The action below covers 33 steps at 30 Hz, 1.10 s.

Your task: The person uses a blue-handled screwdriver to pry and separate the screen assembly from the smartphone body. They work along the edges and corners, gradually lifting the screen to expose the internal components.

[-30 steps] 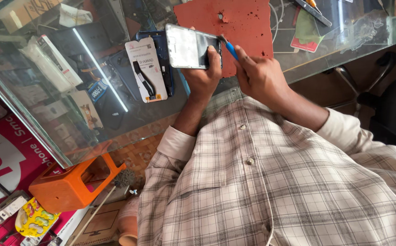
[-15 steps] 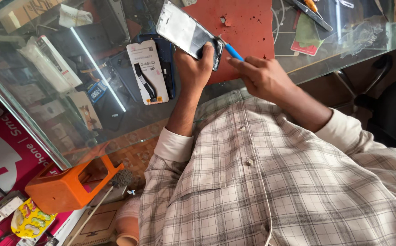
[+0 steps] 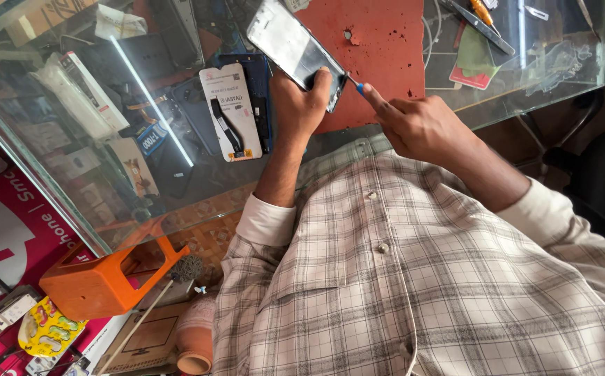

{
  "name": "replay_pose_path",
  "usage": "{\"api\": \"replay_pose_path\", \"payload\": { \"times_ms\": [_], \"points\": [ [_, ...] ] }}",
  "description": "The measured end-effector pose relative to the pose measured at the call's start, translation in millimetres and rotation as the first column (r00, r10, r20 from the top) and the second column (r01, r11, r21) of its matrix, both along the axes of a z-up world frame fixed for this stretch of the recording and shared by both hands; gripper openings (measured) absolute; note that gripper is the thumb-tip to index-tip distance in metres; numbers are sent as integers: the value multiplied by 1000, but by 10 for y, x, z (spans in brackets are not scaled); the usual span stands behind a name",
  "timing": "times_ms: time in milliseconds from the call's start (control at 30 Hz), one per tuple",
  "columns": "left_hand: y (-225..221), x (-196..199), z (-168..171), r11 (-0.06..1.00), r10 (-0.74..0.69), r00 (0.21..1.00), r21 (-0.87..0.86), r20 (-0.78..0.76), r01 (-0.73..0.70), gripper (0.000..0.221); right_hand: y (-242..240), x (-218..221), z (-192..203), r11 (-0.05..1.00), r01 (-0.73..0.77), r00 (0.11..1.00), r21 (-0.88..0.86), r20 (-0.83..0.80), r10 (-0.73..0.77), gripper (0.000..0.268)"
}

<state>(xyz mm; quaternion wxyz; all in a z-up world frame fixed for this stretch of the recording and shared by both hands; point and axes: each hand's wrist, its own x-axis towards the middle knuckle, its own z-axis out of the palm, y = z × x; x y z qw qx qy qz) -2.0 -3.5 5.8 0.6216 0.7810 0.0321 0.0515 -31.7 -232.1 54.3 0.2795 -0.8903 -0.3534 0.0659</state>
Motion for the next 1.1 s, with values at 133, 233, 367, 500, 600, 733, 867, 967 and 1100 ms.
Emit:
{"api": "replay_pose_path", "payload": {
  "times_ms": [133,233,367,500,600,733,867,967,1100],
  "points": [
    [36,7,27,997,-39,997,67,72,34,16,-2,86,-34,999,-5,999,49,51,2,65],
    [78,16,44,987,-144,985,84,98,136,17,146,376,-147,991,-30,990,130,139,12,68],
    [75,29,73,986,-149,989,75,24,147,14,345,716,-174,993,-16,974,113,228,-10,66],
    [54,25,81,993,-115,992,26,48,114,16,311,667,-25,997,-58,979,55,199,46,68],
    [58,35,83,992,-94,993,90,68,88,14,33,382,127,995,-86,995,-57,38,88,67],
    [43,24,86,995,-86,994,56,64,82,14,-223,138,188,999,-41,999,-2,-22,41,55],
    [35,9,93,993,-95,994,78,62,90,15,-63,180,116,986,112,993,125,23,-116,56],
    [20,-4,78,995,-93,992,40,86,90,14,83,227,97,981,88,994,173,44,-97,57],
    [66,21,74,994,-103,994,46,48,100,15,-51,190,260,998,-3,997,-69,-75,-2,50]
  ]
}}
